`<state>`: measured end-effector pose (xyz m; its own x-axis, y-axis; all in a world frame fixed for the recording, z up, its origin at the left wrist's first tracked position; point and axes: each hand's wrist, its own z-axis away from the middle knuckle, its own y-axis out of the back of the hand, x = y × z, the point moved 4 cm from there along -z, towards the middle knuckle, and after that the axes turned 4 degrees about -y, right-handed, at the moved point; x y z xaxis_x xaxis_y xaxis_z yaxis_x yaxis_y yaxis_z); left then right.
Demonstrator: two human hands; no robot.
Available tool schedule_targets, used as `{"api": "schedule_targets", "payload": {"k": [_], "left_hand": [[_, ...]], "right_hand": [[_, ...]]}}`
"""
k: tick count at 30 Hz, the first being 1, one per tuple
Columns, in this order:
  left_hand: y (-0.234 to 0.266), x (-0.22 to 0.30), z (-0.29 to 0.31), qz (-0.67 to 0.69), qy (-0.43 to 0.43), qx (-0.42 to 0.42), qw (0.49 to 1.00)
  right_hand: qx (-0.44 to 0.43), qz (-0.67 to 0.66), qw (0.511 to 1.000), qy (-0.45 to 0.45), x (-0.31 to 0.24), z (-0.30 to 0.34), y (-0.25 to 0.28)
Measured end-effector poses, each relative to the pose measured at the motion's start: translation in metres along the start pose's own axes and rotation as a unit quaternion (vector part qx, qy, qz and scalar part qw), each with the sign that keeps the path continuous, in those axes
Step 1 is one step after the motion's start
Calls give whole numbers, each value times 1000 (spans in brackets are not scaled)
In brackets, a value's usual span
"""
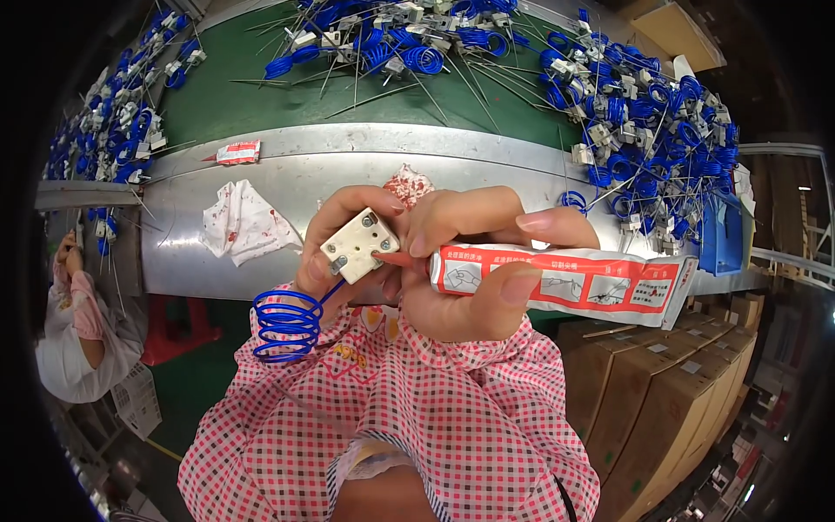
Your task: Assembling small electrical components with blue coils and plastic housings on a production conveyor belt.
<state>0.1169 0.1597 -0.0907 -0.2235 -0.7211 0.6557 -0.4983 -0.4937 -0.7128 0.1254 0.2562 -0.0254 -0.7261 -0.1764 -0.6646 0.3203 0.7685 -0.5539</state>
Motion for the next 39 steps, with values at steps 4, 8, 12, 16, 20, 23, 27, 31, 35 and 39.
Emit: {"api": "schedule_targets", "payload": {"k": [4,8,12,16,20,23,27,31,35,39], "left_hand": [[0,1,0,-5,3,5,1000],[-1,1,0,-2,10,-1,1000],[-2,0,-1,-19,6,15,1000],[0,-1,-2,-20,-5,1,1000],[-1,-2,-1,-22,-6,15,1000],[1,-2,-1,-16,-5,0,1000],[-4,1,-1,-21,45,-17,999],[-1,2,1,-44,38,0,998],[-3,3,0,-41,48,-15,998],[-1,3,1,-49,32,-4,998]], "right_hand": [[1,-12,1000,-5,-1,2,-3],[11,-18,1000,3,-1,2,-4],[-34,3,999,36,0,0,1],[-53,73,993,76,-4,1,0],[-55,80,987,128,-5,1,4],[-91,93,980,153,-7,1,4],[-132,112,969,178,-12,0,2],[-126,120,970,168,-10,1,2],[-119,130,971,160,-11,1,2],[-123,122,974,146,-8,1,2]]}}
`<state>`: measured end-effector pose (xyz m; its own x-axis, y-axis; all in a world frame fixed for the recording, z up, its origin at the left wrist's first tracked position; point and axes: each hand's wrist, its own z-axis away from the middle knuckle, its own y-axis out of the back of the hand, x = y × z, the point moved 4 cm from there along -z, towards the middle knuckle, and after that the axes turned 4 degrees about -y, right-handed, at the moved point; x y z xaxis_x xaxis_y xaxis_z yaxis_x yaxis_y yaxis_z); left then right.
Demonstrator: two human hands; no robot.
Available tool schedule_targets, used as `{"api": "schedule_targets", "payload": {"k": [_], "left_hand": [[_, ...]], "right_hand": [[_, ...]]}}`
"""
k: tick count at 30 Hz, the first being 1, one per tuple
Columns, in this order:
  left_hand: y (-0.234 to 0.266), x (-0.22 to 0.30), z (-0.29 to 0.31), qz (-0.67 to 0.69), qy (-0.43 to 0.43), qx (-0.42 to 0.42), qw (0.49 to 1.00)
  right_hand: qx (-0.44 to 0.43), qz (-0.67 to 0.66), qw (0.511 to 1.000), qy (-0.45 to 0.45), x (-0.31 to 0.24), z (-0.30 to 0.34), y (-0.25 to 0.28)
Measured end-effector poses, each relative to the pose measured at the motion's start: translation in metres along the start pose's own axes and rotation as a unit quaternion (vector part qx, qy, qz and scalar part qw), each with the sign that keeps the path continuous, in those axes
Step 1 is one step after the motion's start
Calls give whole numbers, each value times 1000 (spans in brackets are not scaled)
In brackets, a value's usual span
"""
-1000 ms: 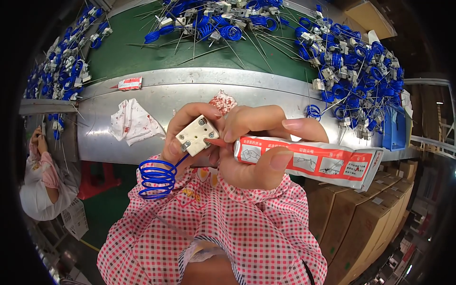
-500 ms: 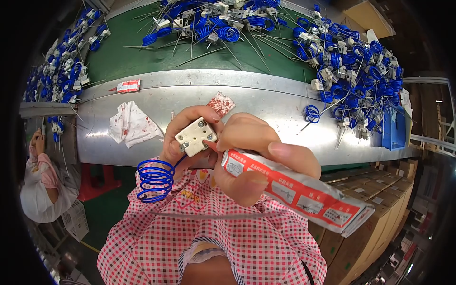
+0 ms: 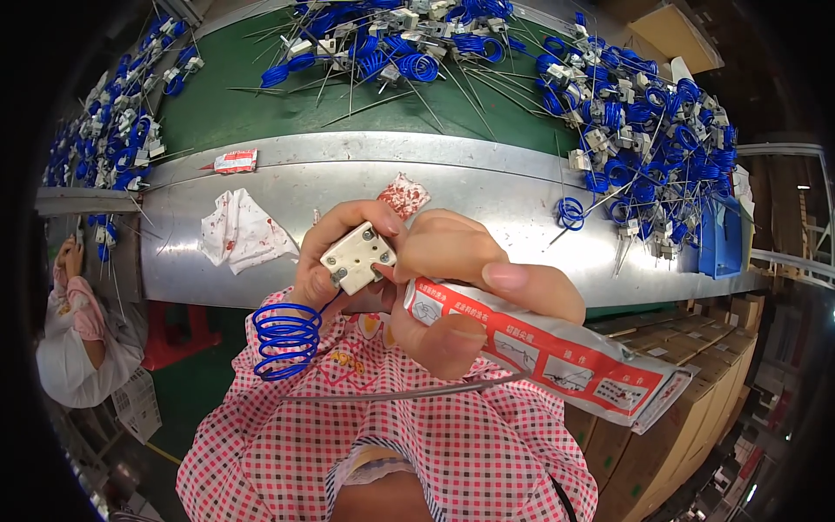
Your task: Assembling small electrical components with blue coils and plastic housings on a production conveyor belt.
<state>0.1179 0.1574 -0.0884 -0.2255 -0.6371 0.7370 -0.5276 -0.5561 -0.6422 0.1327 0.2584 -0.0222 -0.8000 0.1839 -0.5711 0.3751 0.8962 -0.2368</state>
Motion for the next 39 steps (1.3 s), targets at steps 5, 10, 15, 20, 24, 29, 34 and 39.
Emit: {"api": "schedule_targets", "payload": {"k": [5,10,15,20,24,29,34,39], "left_hand": [[0,1,-2,-12,8,5,1000],[-1,4,-1,11,28,2,1000],[2,1,1,17,44,4,999],[4,-1,2,35,37,12,999],[9,-3,2,27,21,-10,999],[9,-3,1,33,4,-20,999],[9,-3,1,30,1,-20,999],[9,-4,3,33,4,-13,999]], "right_hand": [[19,-13,999,-42,4,0,-2],[30,-35,996,-81,8,1,-2],[47,-58,990,-120,8,-1,-4],[48,-109,985,-122,9,-3,-9],[12,-159,977,-144,9,-5,-14],[-15,-152,976,-155,9,-6,-12],[-67,-161,971,-161,7,-8,-16],[-78,-165,971,-155,7,-8,-16]]}}
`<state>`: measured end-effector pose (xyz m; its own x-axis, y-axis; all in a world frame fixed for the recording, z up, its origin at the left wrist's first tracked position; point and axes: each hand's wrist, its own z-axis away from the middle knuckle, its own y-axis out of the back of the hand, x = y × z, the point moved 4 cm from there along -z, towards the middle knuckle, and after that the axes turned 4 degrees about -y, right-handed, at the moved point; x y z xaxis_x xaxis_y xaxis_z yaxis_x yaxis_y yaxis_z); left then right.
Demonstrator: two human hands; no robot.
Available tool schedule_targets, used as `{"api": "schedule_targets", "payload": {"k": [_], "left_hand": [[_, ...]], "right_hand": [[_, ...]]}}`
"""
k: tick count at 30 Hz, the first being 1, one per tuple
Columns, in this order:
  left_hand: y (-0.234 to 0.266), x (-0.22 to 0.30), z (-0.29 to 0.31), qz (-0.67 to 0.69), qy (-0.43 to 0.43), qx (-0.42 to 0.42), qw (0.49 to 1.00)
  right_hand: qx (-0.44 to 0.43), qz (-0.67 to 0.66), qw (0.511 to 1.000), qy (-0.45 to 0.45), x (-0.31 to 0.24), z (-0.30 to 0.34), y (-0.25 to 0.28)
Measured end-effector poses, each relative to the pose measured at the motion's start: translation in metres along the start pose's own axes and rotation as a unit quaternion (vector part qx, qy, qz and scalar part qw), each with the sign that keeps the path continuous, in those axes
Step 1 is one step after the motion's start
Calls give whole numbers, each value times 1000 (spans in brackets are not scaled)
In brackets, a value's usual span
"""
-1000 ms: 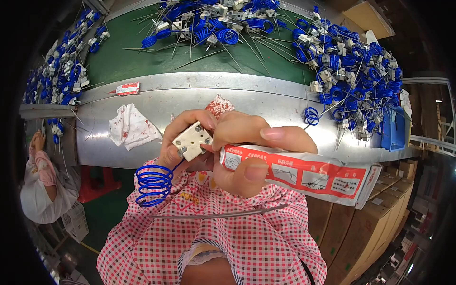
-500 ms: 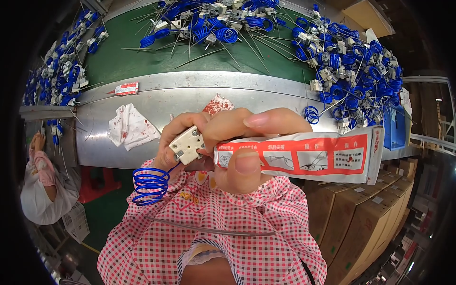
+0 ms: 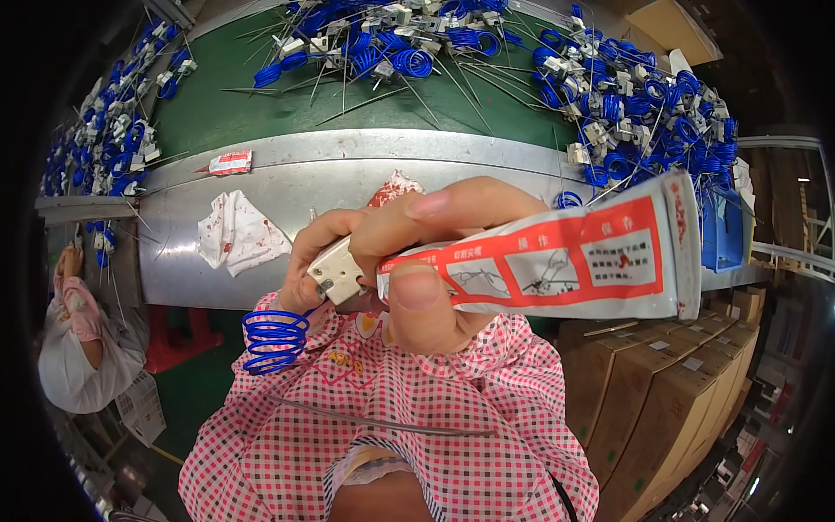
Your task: Assembling small electrical components with blue coils and plastic housings on a production conveyor belt.
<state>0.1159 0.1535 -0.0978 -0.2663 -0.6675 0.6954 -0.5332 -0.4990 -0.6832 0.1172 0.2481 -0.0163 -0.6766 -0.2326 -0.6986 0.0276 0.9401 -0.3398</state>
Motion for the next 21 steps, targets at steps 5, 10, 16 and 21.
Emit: {"api": "schedule_targets", "payload": {"k": [5,10,16,21], "left_hand": [[-1,1,1,0,22,10,1000],[2,-3,-2,-3,16,-5,1000],[3,-7,0,12,45,5,999],[4,-7,0,20,61,15,998]], "right_hand": [[2,-3,1000,-21,2,1,0],[100,26,995,8,3,5,5],[126,48,991,15,1,6,8],[167,12,986,11,5,7,6]]}}
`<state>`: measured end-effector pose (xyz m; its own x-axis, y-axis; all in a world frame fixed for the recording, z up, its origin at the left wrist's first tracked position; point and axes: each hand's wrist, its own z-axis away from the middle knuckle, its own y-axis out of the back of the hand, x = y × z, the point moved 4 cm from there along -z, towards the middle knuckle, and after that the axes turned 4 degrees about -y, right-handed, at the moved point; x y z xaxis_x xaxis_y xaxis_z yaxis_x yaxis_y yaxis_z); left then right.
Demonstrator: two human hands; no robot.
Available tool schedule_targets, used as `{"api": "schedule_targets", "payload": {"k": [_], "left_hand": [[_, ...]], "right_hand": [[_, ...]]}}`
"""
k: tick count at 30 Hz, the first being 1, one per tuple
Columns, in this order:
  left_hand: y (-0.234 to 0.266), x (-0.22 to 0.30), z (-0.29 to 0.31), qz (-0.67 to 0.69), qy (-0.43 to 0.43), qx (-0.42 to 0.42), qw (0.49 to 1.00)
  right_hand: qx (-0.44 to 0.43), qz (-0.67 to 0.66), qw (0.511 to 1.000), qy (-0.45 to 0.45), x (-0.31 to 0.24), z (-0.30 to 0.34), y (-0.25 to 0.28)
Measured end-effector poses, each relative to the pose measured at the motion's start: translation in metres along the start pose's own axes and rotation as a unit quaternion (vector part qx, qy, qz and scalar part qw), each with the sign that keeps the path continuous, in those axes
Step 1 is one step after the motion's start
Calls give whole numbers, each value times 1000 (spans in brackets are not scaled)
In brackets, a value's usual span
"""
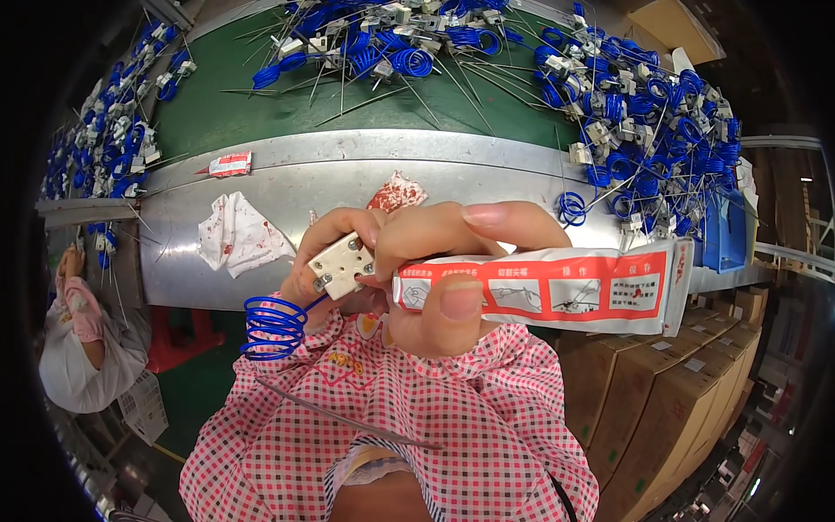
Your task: Assembling small electrical components with blue coils and plastic housings on a production conveyor belt.
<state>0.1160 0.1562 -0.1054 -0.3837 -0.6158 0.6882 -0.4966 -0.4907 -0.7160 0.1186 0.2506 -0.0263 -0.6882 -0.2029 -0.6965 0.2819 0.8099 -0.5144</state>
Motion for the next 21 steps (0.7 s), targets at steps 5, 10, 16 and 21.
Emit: {"api": "schedule_targets", "payload": {"k": [5,10,16,21], "left_hand": [[1,1,-4,26,-26,-6,999],[8,-7,-5,-1,-6,2,1000],[5,-9,-33,37,-65,93,993],[-4,7,-117,73,-116,72,988]], "right_hand": [[26,-7,999,23,4,-1,2],[49,-59,996,-51,3,-4,2],[47,-2,998,-44,9,-23,34],[239,151,952,116,-14,-62,120]]}}
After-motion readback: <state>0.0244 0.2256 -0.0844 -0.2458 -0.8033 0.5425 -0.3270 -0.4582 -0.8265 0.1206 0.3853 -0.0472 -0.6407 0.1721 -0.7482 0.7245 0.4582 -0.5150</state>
